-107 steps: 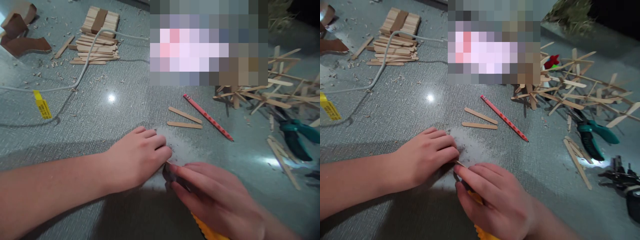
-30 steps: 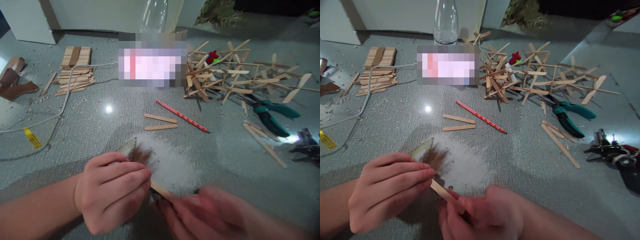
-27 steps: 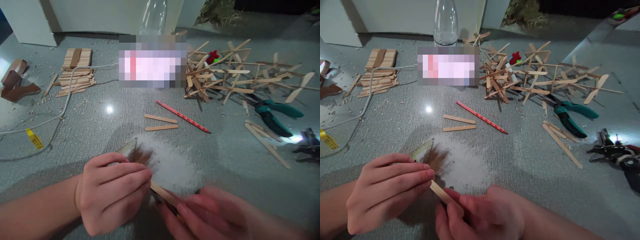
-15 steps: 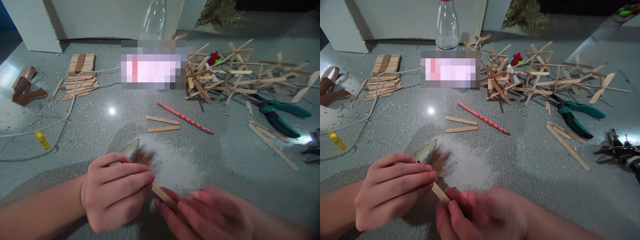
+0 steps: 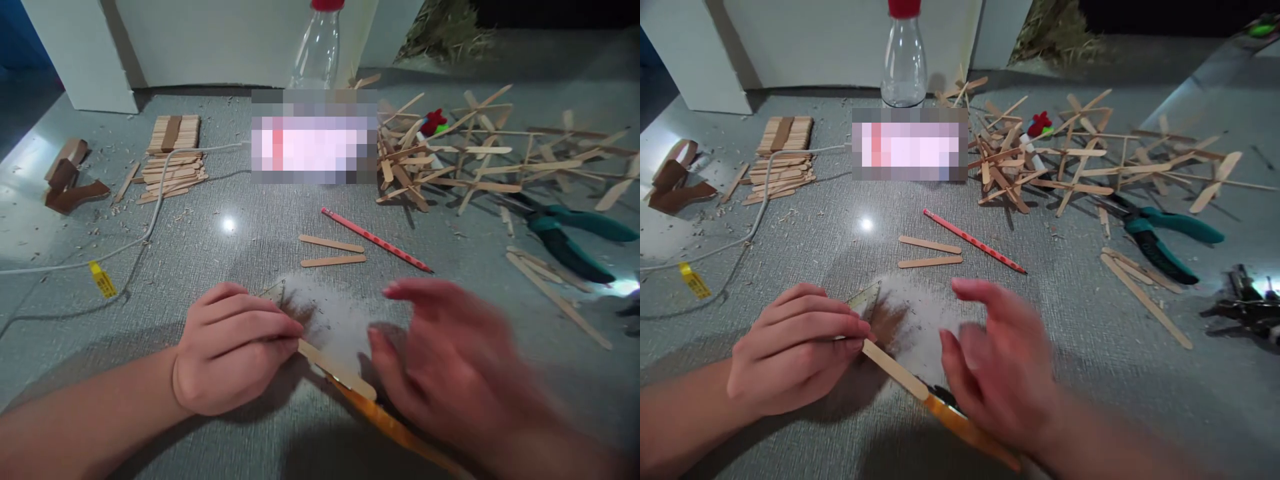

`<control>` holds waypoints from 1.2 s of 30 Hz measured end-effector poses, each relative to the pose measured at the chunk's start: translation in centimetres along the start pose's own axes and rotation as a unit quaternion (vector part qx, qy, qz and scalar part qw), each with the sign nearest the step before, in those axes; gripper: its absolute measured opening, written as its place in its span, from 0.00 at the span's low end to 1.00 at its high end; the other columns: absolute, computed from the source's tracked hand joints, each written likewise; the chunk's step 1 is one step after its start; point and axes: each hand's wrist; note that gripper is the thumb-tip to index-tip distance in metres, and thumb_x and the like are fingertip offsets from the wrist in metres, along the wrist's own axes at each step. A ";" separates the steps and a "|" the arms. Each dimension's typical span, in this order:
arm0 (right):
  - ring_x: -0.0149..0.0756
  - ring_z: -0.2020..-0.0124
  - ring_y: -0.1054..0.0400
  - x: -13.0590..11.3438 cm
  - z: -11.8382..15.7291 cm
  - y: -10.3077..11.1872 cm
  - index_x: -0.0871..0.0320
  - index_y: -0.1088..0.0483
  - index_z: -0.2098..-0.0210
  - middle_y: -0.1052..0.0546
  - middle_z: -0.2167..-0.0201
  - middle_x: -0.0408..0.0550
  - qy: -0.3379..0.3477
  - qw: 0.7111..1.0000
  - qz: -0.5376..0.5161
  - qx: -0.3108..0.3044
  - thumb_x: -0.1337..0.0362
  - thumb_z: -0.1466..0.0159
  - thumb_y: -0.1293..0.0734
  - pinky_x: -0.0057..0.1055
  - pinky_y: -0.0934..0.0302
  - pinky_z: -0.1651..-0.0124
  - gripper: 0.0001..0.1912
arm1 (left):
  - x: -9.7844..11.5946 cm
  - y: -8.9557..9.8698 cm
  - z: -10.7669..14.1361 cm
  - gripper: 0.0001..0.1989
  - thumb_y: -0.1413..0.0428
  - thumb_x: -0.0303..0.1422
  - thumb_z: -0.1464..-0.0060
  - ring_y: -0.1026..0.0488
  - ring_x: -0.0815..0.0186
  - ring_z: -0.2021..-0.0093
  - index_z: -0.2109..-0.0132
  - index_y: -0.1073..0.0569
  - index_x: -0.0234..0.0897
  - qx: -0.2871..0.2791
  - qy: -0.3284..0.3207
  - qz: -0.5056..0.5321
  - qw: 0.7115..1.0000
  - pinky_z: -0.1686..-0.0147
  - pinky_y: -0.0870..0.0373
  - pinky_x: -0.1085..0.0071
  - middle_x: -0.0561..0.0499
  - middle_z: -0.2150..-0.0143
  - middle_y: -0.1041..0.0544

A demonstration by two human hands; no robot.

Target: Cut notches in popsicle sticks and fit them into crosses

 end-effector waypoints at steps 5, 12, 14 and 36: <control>0.38 0.55 0.21 -0.3 -2.8 0.9 0.55 0.31 0.44 0.20 0.52 0.52 0.022 0.969 -0.194 -0.149 0.69 0.31 0.40 0.32 0.24 0.57 0.18 | -0.3 -0.2 0.1 0.06 0.37 0.23 0.40 0.18 0.68 0.65 0.64 0.23 0.37 0.029 -0.001 0.006 1.000 0.66 0.25 0.67 0.53 0.63 0.14; 0.28 0.74 0.27 -1.1 -3.3 0.8 0.53 0.27 0.50 0.19 0.69 0.39 0.006 0.937 -0.246 -0.248 0.68 0.33 0.34 0.23 0.33 0.69 0.13 | -0.4 -0.6 0.7 0.05 0.36 0.24 0.40 0.21 0.67 0.63 0.62 0.23 0.38 0.070 -0.008 0.033 0.997 0.64 0.26 0.65 0.53 0.61 0.14; 0.27 0.75 0.29 -1.0 -3.3 0.8 0.52 0.28 0.49 0.20 0.70 0.38 0.016 0.936 -0.257 -0.239 0.69 0.32 0.34 0.22 0.34 0.71 0.13 | -0.5 -0.7 0.8 0.04 0.37 0.24 0.39 0.21 0.67 0.63 0.61 0.23 0.37 0.074 -0.014 0.039 0.996 0.64 0.26 0.65 0.53 0.62 0.15; 0.29 0.77 0.37 -0.6 -2.8 -0.1 0.56 0.38 0.30 0.29 0.74 0.36 0.060 0.911 -0.273 -0.302 0.76 0.36 0.39 0.25 0.43 0.73 0.35 | -0.5 -1.4 1.1 0.08 0.36 0.25 0.39 0.22 0.73 0.74 0.67 0.24 0.34 0.097 -0.029 0.036 0.994 0.72 0.23 0.74 0.54 0.65 0.15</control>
Point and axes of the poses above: each hand's wrist, its own z-axis away from the middle knuckle, its own y-axis out of the back of the hand, x = y × z
